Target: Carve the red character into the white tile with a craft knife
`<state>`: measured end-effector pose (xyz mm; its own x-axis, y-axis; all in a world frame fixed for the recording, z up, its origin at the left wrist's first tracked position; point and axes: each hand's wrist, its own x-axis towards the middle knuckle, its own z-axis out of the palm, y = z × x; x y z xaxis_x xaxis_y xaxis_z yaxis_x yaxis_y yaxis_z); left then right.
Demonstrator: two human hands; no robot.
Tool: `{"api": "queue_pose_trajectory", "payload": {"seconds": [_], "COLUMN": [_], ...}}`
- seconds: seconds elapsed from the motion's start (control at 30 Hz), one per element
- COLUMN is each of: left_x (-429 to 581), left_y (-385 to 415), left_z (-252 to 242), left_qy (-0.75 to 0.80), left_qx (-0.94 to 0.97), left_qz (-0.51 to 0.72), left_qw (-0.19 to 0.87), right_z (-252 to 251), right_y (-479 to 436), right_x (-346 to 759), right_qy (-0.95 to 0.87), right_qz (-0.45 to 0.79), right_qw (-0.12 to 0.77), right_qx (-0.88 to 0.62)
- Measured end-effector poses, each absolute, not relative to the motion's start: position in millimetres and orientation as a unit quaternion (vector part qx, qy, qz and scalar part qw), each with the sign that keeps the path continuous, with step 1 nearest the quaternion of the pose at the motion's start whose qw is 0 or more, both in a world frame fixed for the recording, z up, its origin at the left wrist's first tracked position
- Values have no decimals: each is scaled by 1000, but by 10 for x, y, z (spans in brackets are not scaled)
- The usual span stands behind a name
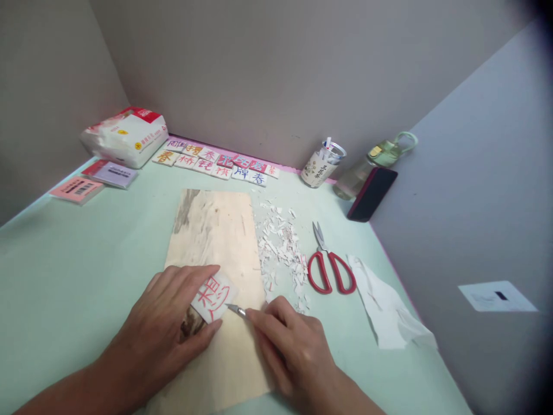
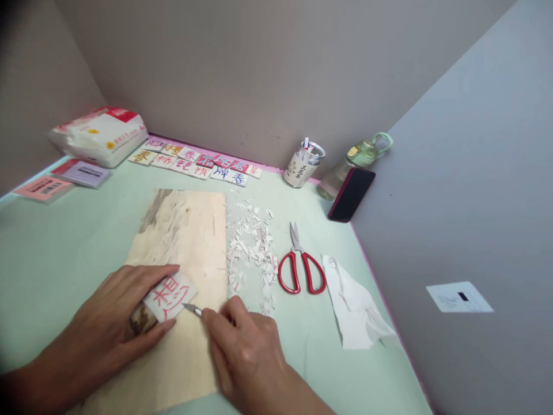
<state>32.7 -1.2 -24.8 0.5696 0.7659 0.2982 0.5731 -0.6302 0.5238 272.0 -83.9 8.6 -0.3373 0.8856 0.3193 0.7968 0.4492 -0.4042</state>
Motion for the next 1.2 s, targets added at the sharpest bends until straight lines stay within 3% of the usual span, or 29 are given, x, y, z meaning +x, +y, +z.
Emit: {"api": "queue_pose_trajectory", "payload": {"seconds": [1.2], "left_x": [350], "left_y": [-23], "left_z": [-223], "left_qy": [390], "left_qx": [859], "left_qz": [265], "left_qw": [197], "right_z": [40], "right_y": [-868], "right_x": [2626], "right_qy": [-775], "right_qz": [40], "right_qw": [271], "right_qx": [-570]}}
